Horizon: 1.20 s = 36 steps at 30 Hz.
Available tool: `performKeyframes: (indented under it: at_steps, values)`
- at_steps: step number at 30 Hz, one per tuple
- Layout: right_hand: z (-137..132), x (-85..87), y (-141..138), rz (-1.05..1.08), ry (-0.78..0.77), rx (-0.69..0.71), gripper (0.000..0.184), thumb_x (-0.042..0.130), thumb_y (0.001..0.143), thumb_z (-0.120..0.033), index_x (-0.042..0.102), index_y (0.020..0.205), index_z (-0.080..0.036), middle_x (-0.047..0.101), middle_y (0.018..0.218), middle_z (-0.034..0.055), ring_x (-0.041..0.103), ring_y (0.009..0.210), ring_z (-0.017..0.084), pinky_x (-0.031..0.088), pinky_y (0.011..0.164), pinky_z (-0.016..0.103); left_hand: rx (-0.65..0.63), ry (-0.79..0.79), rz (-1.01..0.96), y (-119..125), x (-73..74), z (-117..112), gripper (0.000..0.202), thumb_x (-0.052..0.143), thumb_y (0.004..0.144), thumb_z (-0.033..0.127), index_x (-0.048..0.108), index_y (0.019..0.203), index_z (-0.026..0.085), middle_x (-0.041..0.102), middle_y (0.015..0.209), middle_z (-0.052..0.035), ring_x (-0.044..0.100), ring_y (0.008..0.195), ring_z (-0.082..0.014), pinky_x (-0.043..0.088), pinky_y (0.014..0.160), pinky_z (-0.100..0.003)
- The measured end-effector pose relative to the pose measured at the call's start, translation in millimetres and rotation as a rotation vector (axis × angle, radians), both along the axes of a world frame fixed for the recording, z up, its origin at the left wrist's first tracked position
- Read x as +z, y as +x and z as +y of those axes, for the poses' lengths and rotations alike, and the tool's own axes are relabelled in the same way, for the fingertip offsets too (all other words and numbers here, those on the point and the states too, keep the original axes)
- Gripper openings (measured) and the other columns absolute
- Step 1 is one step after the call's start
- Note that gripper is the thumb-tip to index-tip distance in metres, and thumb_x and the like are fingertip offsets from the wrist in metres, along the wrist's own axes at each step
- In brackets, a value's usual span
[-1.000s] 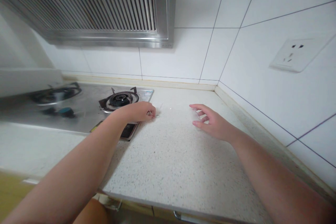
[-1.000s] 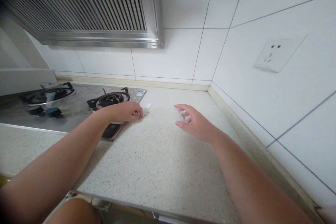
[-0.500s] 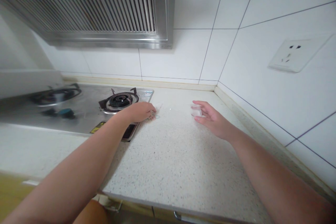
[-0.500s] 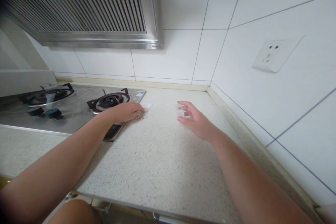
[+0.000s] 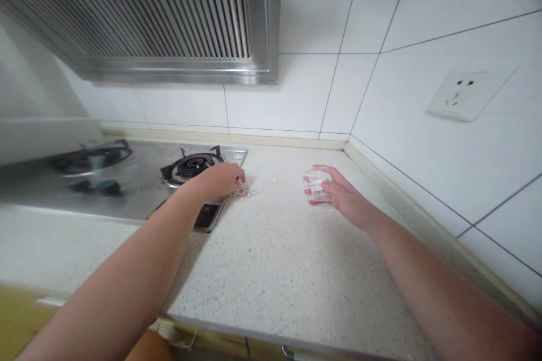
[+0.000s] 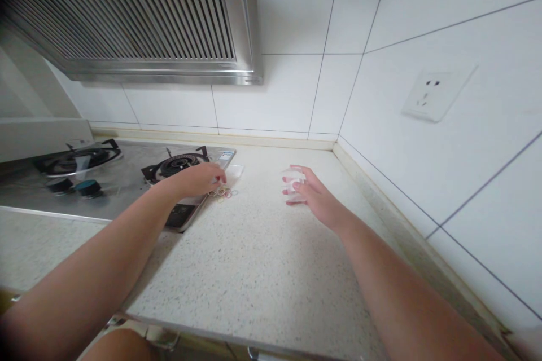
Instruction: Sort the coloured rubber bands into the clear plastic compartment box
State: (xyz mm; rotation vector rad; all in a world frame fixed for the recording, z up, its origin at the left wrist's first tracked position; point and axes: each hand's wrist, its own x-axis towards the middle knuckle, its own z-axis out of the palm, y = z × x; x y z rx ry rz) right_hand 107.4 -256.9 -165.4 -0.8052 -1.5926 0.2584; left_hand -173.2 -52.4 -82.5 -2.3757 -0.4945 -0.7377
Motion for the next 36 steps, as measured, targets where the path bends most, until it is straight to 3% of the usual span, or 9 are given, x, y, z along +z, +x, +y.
performKeyframes:
  at_steps: [2,4,12,18,21,31,36]
  values:
    - [-0.2,0.1,-0.2,-0.011,-0.002,-0.014,0.047,0.052,0.096,-0.038,0.037,0.139,-0.029,0.048,0.137,0.0111,0.058,0.111,0.027,0.054,0.091,0.048,0.013,-0.059,0.018,-2.9,-0.5,-3.6,0.022,0.053,0.081,0.033,0.068,0.094,0.024,0.068,0.093,-0.0036,0.061,0.082,-0.0193,0.044,0.071,-0.031]
    - [0.0,0.0,-0.3,-0.027,-0.002,-0.028,0.046,0.052,0.096,-0.038,0.037,0.139,-0.029,0.048,0.137,0.0104,0.058,0.111,0.026,0.054,0.091,0.048,0.016,-0.096,0.020,-2.0,-2.9,-6.0,0.020,0.055,0.079,0.035,0.067,0.092,0.026,0.068,0.089,-0.0018,0.060,0.075,-0.0182,0.041,0.064,-0.029]
    - [-1.0,0.9,-2.0,-0.070,0.006,-0.091,0.048,0.053,0.095,-0.040,0.037,0.139,-0.028,0.048,0.136,0.0104,0.059,0.108,0.024,0.055,0.089,0.046,-0.063,-0.129,-0.038,10.9,-6.9,-10.0,0.027,0.052,0.080,0.030,0.066,0.102,0.022,0.068,0.095,-0.0037,0.060,0.083,-0.0170,0.042,0.072,-0.028]
    - [0.9,0.6,0.7,-0.082,0.005,-0.094,0.049,0.054,0.095,-0.040,0.036,0.140,-0.030,0.047,0.136,0.0096,0.059,0.108,0.024,0.055,0.089,0.046,-0.126,-0.201,0.003,4.0,-2.7,-15.3,0.034,0.065,0.075,0.045,0.067,0.103,0.025,0.067,0.085,-0.0008,0.060,0.071,-0.0144,0.041,0.062,-0.025]
    - [1.2,0.6,1.0,-0.089,0.003,-0.096,0.048,0.053,0.096,-0.039,0.037,0.140,-0.029,0.047,0.136,0.0099,0.059,0.108,0.024,0.056,0.088,0.045,-0.134,-0.215,0.028,3.6,-3.6,-15.7,0.029,0.065,0.077,0.041,0.068,0.100,0.025,0.069,0.087,-0.0016,0.062,0.074,-0.0151,0.043,0.065,-0.025]
    - [0.9,0.1,-0.3,-0.071,-0.005,-0.079,0.047,0.054,0.095,-0.037,0.037,0.139,-0.030,0.047,0.136,0.0105,0.059,0.107,0.024,0.055,0.088,0.046,-0.101,-0.055,-0.032,7.6,-4.5,-10.6,0.022,0.057,0.082,0.029,0.069,0.099,0.023,0.070,0.096,-0.0034,0.062,0.082,-0.0178,0.044,0.072,-0.029]
    - [1.8,1.2,-5.5,0.032,-0.042,0.026,0.049,0.049,0.094,-0.033,0.033,0.140,-0.025,0.048,0.136,0.0145,0.061,0.105,0.025,0.053,0.088,0.048,-0.125,0.038,-0.140,13.4,-9.6,-25.1,0.025,0.050,0.089,0.034,0.066,0.104,0.021,0.066,0.106,-0.0054,0.060,0.088,-0.0188,0.043,0.073,-0.030]
